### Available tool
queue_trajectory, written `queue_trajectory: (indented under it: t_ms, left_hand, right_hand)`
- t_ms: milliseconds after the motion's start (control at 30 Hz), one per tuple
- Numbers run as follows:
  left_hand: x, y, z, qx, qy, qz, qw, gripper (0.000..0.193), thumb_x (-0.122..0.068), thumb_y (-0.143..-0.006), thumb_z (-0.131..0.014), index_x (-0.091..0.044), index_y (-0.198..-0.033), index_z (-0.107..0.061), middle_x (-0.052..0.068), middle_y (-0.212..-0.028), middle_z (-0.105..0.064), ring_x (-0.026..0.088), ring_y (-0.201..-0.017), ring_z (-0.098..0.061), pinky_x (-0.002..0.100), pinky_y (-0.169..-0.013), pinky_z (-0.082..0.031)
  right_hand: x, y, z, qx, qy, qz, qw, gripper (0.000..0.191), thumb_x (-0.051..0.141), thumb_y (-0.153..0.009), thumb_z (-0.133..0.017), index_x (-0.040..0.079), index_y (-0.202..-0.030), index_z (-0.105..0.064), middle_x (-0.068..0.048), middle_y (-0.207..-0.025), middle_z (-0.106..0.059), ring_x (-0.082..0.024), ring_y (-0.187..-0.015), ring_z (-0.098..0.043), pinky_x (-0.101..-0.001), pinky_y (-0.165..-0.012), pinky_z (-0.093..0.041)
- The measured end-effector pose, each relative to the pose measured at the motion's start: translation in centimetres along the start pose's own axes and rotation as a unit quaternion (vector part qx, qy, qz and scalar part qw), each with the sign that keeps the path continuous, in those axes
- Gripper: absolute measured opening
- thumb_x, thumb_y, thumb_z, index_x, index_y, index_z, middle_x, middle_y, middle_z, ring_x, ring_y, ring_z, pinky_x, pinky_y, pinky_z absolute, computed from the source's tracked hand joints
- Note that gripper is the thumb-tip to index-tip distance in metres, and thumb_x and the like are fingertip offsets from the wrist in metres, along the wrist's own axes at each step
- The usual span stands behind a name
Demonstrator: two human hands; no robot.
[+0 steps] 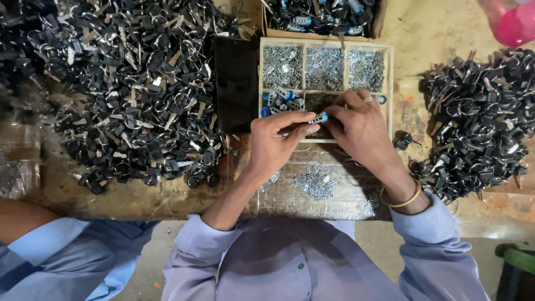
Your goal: The person assembles padlock cylinder cores at a workbench. They pick a lock body from a pile, hold it in one hand, and insert small metal pins and springs into it by hand, then place the assembled unit into a compartmented box among piles of keys and parts.
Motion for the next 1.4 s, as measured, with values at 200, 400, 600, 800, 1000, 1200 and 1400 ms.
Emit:
queue_trajectory:
  t_ms: [200,400,600,800,1000,1200,1400]
  left_hand:
    - [-0.3,-0.3,0.3,-0.004,-0.045,-0.022,0.999,0.023,-0.002,-0.089,-0.081,-0.004,-0.112,-0.077,0.011,-0.105,-0.079,0.015,-0.091,-0.078,0.025,-0.073,-0.063]
    - [-0.7,-0.3,0.2,-0.005,-0.060,-0.041,0.997,0.023,-0.003,-0.089,-0.081,-0.005,-0.112,-0.078,0.011,-0.107,-0.079,0.015,-0.092,-0.078,0.026,-0.074,-0.062]
    - [-0.4,-0.3,0.0,-0.004,-0.037,0.003,0.999,0.024,-0.002,-0.089,-0.081,-0.001,-0.113,-0.075,0.010,-0.107,-0.079,0.016,-0.096,-0.079,0.026,-0.082,-0.064]
    - [0.0,-0.2,0.0,0.008,-0.008,0.021,1.000,0.019,0.001,-0.090,-0.078,0.002,-0.108,-0.073,0.010,-0.103,-0.080,0.017,-0.099,-0.079,0.027,-0.086,-0.065]
    - [0.0,-0.1,-0.2,0.004,0.010,0.010,1.000,0.016,0.001,-0.091,-0.079,0.002,-0.106,-0.073,0.009,-0.101,-0.079,0.016,-0.097,-0.079,0.026,-0.084,-0.066]
    - [0.1,0.0,-0.3,0.002,0.003,0.010,1.000,0.016,0.000,-0.090,-0.081,0.001,-0.105,-0.074,0.009,-0.099,-0.080,0.015,-0.093,-0.079,0.025,-0.079,-0.066]
    - [0.0,0.0,-0.2,-0.006,-0.022,-0.012,1.000,0.016,-0.002,-0.090,-0.081,-0.001,-0.104,-0.076,0.009,-0.099,-0.080,0.014,-0.092,-0.080,0.024,-0.078,-0.066]
  right_hand:
    - [-0.9,0.2,0.7,-0.019,-0.078,-0.019,0.997,0.015,0.007,-0.088,-0.082,0.006,-0.101,-0.075,-0.008,-0.102,-0.068,-0.028,-0.098,-0.061,-0.0413,-0.088,-0.045]
    - [-1.2,0.6,0.7,-0.032,-0.173,-0.071,0.982,0.014,0.005,-0.095,-0.080,0.004,-0.107,-0.074,-0.008,-0.106,-0.070,-0.024,-0.102,-0.064,-0.0350,-0.089,-0.049]
    - [-1.3,1.1,-1.6,-0.006,-0.455,-0.121,0.882,0.013,-0.005,-0.101,-0.068,-0.003,-0.114,-0.070,-0.009,-0.114,-0.065,-0.013,-0.104,-0.062,-0.0259,-0.089,-0.050]
    - [-1.7,1.5,-2.7,0.001,-0.489,-0.147,0.860,0.015,-0.007,-0.100,-0.067,-0.003,-0.114,-0.071,-0.007,-0.115,-0.064,-0.009,-0.101,-0.061,-0.0227,-0.085,-0.049]
    - [-1.5,1.8,-2.8,-0.010,-0.496,-0.156,0.854,0.014,-0.006,-0.100,-0.067,-0.003,-0.114,-0.070,-0.006,-0.117,-0.063,-0.008,-0.102,-0.061,-0.0219,-0.086,-0.050]
    - [-0.3,1.1,-1.6,-0.030,-0.335,-0.107,0.936,0.015,-0.001,-0.096,-0.075,-0.001,-0.111,-0.074,-0.010,-0.112,-0.068,-0.015,-0.096,-0.062,-0.0261,-0.081,-0.050]
    - [0.6,0.7,0.2,-0.012,-0.220,-0.054,0.974,0.016,0.001,-0.095,-0.075,0.001,-0.111,-0.075,-0.013,-0.110,-0.071,-0.022,-0.099,-0.070,-0.0308,-0.083,-0.056]
Point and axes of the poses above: each hand's wrist, its own y-axis away from the middle knuckle, its own z-axis out of the back of the hand, x = y × z, the point moved 3 cm from there along -y, towards the middle knuckle
